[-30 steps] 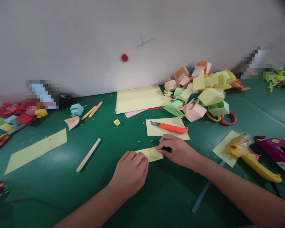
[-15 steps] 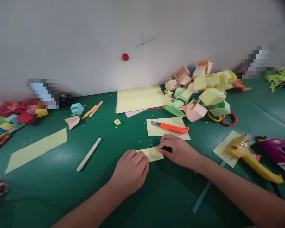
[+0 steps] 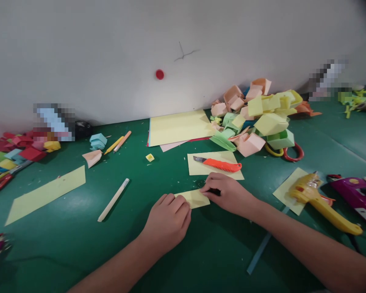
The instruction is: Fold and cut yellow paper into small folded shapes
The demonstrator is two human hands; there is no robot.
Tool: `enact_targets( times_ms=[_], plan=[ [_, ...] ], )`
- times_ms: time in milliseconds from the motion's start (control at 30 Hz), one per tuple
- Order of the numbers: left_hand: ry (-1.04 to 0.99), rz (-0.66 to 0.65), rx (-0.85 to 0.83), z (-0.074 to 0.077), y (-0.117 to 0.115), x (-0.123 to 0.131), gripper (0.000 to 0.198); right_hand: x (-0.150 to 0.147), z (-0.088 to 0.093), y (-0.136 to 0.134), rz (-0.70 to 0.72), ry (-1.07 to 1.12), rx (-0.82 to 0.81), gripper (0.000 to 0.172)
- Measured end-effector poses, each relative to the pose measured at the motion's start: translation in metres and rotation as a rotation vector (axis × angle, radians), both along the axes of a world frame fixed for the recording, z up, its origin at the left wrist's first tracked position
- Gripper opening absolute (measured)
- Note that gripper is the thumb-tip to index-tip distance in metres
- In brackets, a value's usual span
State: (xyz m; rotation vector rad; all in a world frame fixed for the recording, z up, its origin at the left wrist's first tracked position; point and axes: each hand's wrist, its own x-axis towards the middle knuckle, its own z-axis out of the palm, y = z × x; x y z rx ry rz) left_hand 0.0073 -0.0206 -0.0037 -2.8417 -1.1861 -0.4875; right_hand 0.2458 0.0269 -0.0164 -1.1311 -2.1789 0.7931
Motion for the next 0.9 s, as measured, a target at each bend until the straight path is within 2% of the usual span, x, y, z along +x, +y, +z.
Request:
enact_targets(
  times_ms=[567,900],
  plan=[
    [0.003,-0.005,-0.012,0.0015,0.0000,0.0001,0.024,-0.0023,0.0050,-0.0003,-0.067,-0.051,-0.039,0.020],
    [0.044,-0.019,-0.019,0.0050,-0.0025,0.0011,0.026,0.0002,0.0039,-0.0008,-0.034,0.000,0.013,0.010]
  ],
)
